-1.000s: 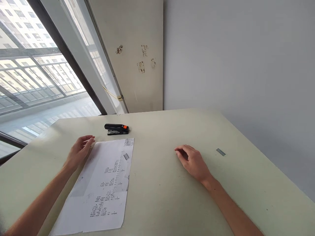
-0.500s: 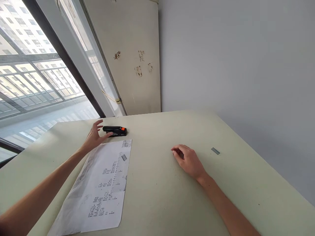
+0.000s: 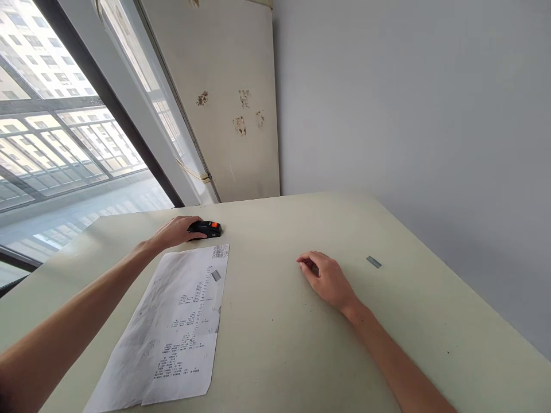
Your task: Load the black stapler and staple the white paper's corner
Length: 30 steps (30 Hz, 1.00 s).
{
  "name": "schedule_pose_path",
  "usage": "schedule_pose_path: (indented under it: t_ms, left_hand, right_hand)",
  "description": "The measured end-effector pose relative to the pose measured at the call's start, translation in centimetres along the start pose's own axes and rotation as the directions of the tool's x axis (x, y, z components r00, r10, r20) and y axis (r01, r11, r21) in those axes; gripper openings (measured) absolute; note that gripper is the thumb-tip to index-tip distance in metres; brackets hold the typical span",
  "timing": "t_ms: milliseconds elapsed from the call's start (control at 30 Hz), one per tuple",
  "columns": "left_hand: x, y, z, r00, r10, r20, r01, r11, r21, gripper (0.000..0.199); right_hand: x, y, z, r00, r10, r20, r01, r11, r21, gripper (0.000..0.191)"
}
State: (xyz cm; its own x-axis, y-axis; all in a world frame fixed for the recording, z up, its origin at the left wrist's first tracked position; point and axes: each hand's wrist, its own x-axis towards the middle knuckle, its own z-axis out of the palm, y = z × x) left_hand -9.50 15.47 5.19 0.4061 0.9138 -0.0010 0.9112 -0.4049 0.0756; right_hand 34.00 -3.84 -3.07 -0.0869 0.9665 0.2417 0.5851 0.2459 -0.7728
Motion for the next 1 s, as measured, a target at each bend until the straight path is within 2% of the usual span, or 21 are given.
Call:
schedule_pose_path:
  t_ms: [233, 400, 500, 600, 800, 900, 1000]
  left_hand:
    - [-1.1, 1.3, -0.6, 1.0, -0.014, -0.024, 0.016, 0.997, 0.072, 0.053]
    - [-2.1, 4.2, -1.6, 0.994, 0.019, -0.106, -0.011, 0.997, 0.079, 0.056]
    - [-2.7, 7.7, -2.3, 0.989, 0.054, -0.139, -0.046, 0.997, 0.063, 0.059]
    - [-3.9, 12.3, -2.5, 0.981, 0.129, -0.142, -0.128, 0.992, 0.018, 0.057]
    - [-6.9, 21.6, -0.7, 0.946, 0.322, -0.043, -0.324, 0.945, -0.049, 0.038]
    - [-7.4, 24.6, 0.6, 0.925, 0.381, -0.002, -0.38, 0.922, -0.073, 0.031]
    - [-7.2, 26.6, 1.6, 0.918, 0.396, 0.031, -0.392, 0.916, -0.084, 0.029]
  right_hand:
    - [0.1, -0.1, -0.1, 1.0, -0.006, 0.002, 0.006, 1.0, 0.006, 0.025]
    - [0.1, -0.2, -0.1, 1.0, 0.003, 0.004, -0.004, 1.0, 0.008, 0.025]
    - [0.1, -0.3, -0.2, 1.0, 0.017, 0.009, -0.017, 1.0, 0.014, 0.027]
    - [0.0, -0.4, -0.2, 0.999, 0.038, 0.009, -0.038, 0.999, 0.026, 0.029]
    - [0.1, -0.4, -0.4, 0.991, 0.129, -0.04, -0.126, 0.989, 0.075, 0.035]
    - [0.2, -0.3, -0.7, 0.983, 0.176, -0.058, -0.168, 0.978, 0.124, 0.041]
    - [0.4, -0.4, -0.9, 0.978, 0.203, -0.053, -0.189, 0.963, 0.194, 0.047]
